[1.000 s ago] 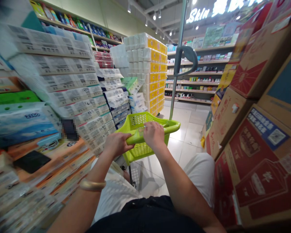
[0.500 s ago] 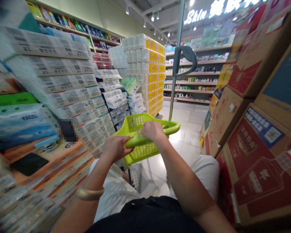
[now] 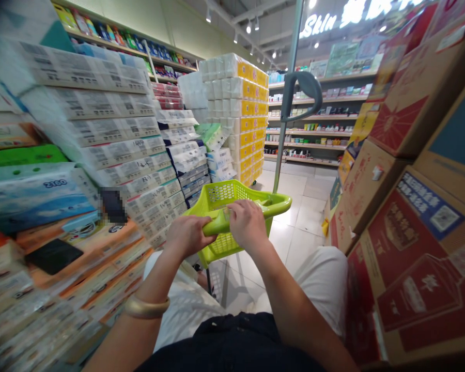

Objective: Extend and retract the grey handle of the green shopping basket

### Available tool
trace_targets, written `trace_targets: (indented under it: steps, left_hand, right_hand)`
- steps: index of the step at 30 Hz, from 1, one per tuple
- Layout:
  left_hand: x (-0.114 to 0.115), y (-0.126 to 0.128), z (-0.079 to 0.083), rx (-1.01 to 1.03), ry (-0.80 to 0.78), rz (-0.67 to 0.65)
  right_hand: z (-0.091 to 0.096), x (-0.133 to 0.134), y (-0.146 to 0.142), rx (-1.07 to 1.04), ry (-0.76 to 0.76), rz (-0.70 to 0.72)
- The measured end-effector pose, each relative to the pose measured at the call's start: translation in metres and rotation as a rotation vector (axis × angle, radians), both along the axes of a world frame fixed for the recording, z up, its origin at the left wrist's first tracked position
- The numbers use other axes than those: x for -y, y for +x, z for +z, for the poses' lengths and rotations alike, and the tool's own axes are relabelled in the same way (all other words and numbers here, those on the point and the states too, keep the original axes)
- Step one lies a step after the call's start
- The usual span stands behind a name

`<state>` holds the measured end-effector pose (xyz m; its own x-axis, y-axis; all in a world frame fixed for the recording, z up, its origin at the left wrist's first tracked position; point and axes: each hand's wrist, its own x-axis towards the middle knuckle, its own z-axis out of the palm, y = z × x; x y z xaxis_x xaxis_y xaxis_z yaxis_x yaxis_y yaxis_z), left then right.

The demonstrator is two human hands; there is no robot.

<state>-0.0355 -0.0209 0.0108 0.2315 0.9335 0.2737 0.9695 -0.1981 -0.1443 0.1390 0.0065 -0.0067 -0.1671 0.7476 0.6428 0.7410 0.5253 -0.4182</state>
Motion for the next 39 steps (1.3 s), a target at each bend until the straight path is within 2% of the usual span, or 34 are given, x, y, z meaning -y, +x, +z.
trace_targets:
  steps: [2, 4, 9, 11, 17, 19, 23, 25, 27, 30, 32, 37, 39]
  left_hand:
    - [0.0, 0.0, -0.001, -0.006, 0.009, 0.001]
    - [0.0, 0.0, 0.0, -0.013, 0.004, 0.006]
    - [0.002, 0.003, 0.003, -0.002, -0.025, 0.024]
    - [0.002, 0.004, 0.003, -0.001, -0.016, 0.026]
    - [0.0, 0.002, -0.002, -0.016, 0.017, -0.003]
    - [0.0, 0.003, -0.002, -0.02, 0.011, -0.002]
    - [0.002, 0.007, 0.001, -0.015, -0.01, 0.001]
    - [0.003, 0.009, 0.001, -0.01, -0.007, -0.006]
    - [0.002, 0.012, 0.001, -0.006, 0.009, -0.017]
    - [0.002, 0.015, -0.001, -0.002, 0.028, -0.024]
    - [0.002, 0.017, -0.002, -0.002, 0.028, -0.034]
    - [0.004, 0.02, 0.0, 0.013, 0.029, -0.04]
    - [0.004, 0.021, 0.0, 0.015, 0.031, -0.031]
  right_hand:
    - [-0.003, 0.008, -0.009, 0.004, 0.028, 0.127]
    - [-0.007, 0.011, -0.01, -0.006, 0.041, 0.166]
    - [-0.014, 0.001, 0.01, -0.124, 0.056, -0.126]
    - [-0.015, 0.002, 0.011, -0.127, 0.066, -0.143]
    - [-0.015, 0.021, -0.015, -0.044, 0.097, 0.146]
    - [-0.014, 0.019, -0.012, -0.068, 0.088, 0.094]
    - [-0.015, 0.009, 0.003, -0.137, 0.067, -0.14]
    - [-0.016, 0.01, 0.003, -0.139, 0.069, -0.178]
    - [-0.016, 0.015, -0.005, -0.111, 0.082, -0.111]
    - [-0.015, 0.023, -0.017, -0.061, 0.107, 0.079]
    - [-0.014, 0.022, -0.016, -0.068, 0.116, 0.111]
    - [-0.017, 0.006, 0.012, -0.146, 0.114, -0.113]
    - [-0.018, 0.004, 0.016, -0.15, 0.118, -0.141]
